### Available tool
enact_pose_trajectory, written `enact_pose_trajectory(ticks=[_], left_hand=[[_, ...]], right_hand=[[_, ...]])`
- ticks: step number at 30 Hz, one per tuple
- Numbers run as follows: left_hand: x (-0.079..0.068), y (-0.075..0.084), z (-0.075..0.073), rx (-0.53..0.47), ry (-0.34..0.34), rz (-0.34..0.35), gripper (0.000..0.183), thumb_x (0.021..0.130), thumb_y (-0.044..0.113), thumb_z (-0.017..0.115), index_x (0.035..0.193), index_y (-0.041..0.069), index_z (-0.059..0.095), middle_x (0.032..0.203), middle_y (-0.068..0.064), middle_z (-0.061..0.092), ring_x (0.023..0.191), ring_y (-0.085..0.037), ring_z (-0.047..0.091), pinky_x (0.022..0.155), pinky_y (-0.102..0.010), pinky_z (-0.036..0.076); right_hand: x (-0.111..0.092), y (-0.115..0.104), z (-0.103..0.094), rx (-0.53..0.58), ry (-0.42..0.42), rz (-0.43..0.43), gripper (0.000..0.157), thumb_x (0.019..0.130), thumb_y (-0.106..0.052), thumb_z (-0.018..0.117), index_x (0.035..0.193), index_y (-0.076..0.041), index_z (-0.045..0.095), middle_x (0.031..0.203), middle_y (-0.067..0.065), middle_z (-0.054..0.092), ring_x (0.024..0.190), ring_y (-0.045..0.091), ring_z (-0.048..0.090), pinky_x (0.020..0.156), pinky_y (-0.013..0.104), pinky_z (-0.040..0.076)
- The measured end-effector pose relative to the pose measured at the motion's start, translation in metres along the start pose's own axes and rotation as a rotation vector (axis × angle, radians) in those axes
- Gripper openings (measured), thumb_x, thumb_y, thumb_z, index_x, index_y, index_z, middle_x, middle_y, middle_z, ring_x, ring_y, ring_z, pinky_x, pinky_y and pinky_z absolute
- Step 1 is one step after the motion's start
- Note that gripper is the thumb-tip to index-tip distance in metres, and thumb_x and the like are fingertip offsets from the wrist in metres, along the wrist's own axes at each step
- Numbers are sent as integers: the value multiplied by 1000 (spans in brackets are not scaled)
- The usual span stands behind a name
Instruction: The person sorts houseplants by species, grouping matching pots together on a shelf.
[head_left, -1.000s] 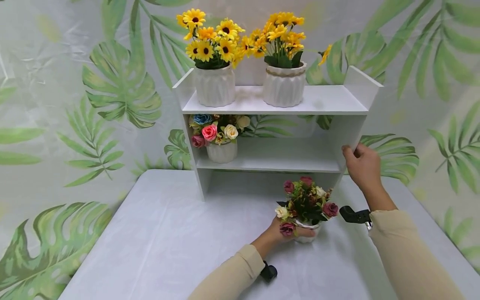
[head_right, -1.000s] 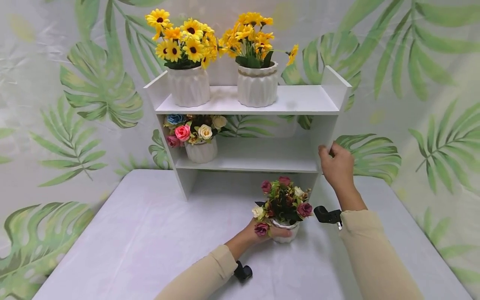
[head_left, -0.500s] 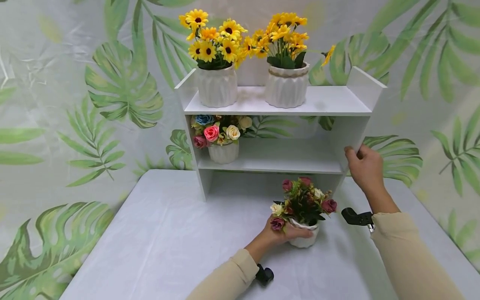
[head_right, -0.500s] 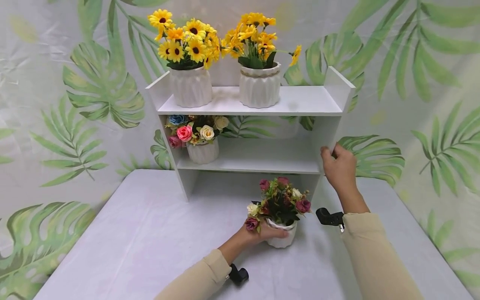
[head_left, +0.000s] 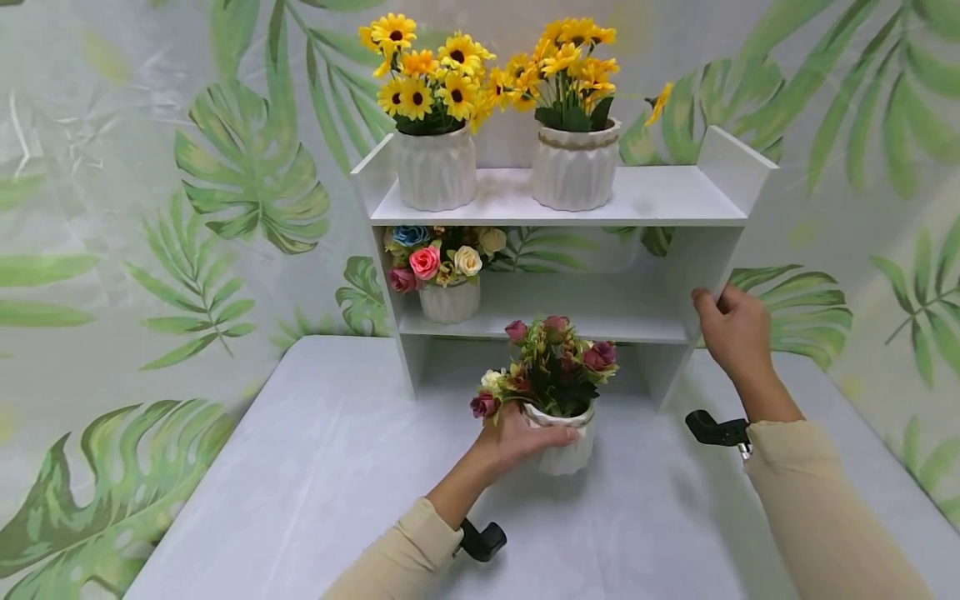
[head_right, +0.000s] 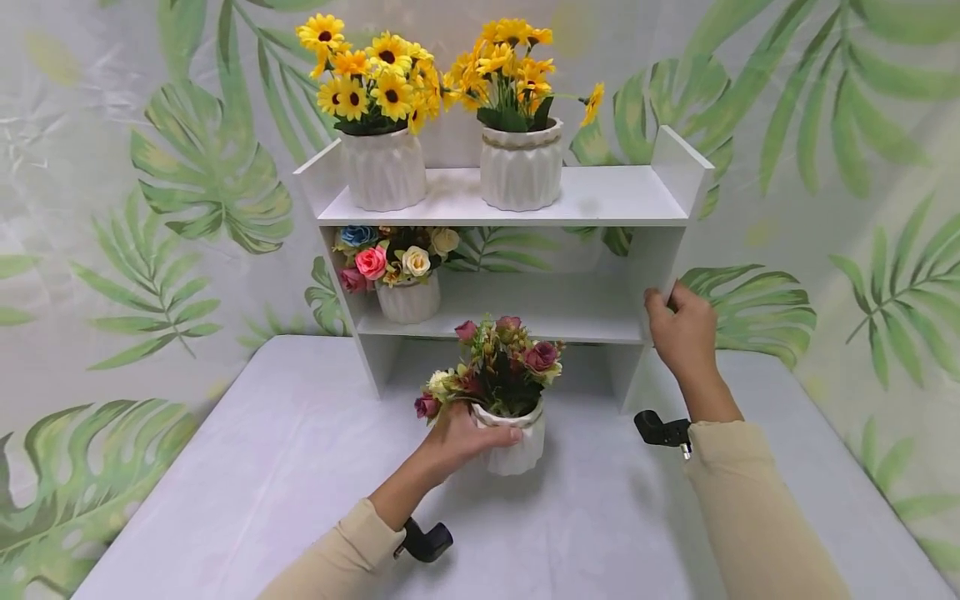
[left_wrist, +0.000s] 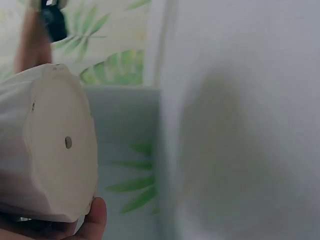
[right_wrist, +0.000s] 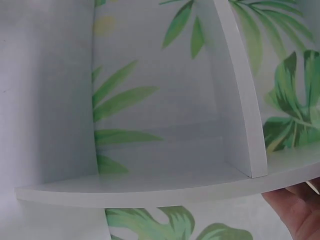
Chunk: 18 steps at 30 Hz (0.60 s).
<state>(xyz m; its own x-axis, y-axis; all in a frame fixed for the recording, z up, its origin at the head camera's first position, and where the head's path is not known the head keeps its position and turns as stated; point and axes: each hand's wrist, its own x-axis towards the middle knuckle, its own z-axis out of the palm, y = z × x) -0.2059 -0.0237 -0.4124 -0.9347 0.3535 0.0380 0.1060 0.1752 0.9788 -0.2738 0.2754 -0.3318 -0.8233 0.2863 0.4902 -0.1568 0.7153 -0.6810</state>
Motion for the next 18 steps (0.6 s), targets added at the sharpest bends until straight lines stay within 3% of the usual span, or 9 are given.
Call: enact_pose_trajectory(ticks=[3, 6, 7, 11, 14, 18], left_hand=[[0, 15, -10, 39, -21, 47, 75, 77, 32, 81, 142, 20, 45, 134, -2, 60, 121, -15, 56, 104, -38, 48], [1, 30, -16, 64, -64, 98, 76, 79, 30, 79, 145, 21, 43, 137, -1, 58, 121, -12, 54, 104, -36, 47], [2, 34, -18, 78, -70, 116, 77, 79, 30, 79, 145, 21, 42, 138, 0, 57, 121, -12, 54, 104, -35, 47], [3, 49, -27, 101, -112, 166, 74, 83, 24, 76, 147, 16, 40, 139, -5, 56, 119, -12, 53, 101, -29, 48], [3, 59, -36, 122, -122, 192, 74, 84, 21, 76, 147, 13, 39, 140, -8, 55, 120, -15, 53, 102, -29, 47], [7, 72, -43, 150, -96, 220, 77, 83, 19, 77, 148, 13, 38, 144, -7, 53, 127, -18, 51, 110, -36, 44]], right_hand=[[2, 0, -1, -4, -1, 0, 40, 99, -30, 49, 90, 4, 69, 82, 15, 70, 63, -5, 45, 52, 15, 38], [3, 1, -2, -8, -3, -6, 41, 99, -30, 48, 93, 4, 69, 87, 20, 70, 65, -5, 44, 53, 14, 37], [3, 1, -3, -6, -5, -4, 41, 99, -30, 48, 92, 4, 69, 82, 14, 71, 64, -4, 44, 53, 14, 37], [1, 0, 0, -3, -13, -14, 41, 99, -30, 48, 95, 5, 69, 86, 20, 72, 65, -8, 43, 54, 13, 36], [-1, -1, 3, 8, -8, -12, 41, 99, -30, 48, 98, 6, 69, 97, 27, 71, 67, -10, 43, 56, 11, 36], [0, 1, 2, 13, 7, 3, 41, 99, -31, 48, 98, 5, 69, 99, 26, 71, 68, -9, 45, 57, 9, 37]])
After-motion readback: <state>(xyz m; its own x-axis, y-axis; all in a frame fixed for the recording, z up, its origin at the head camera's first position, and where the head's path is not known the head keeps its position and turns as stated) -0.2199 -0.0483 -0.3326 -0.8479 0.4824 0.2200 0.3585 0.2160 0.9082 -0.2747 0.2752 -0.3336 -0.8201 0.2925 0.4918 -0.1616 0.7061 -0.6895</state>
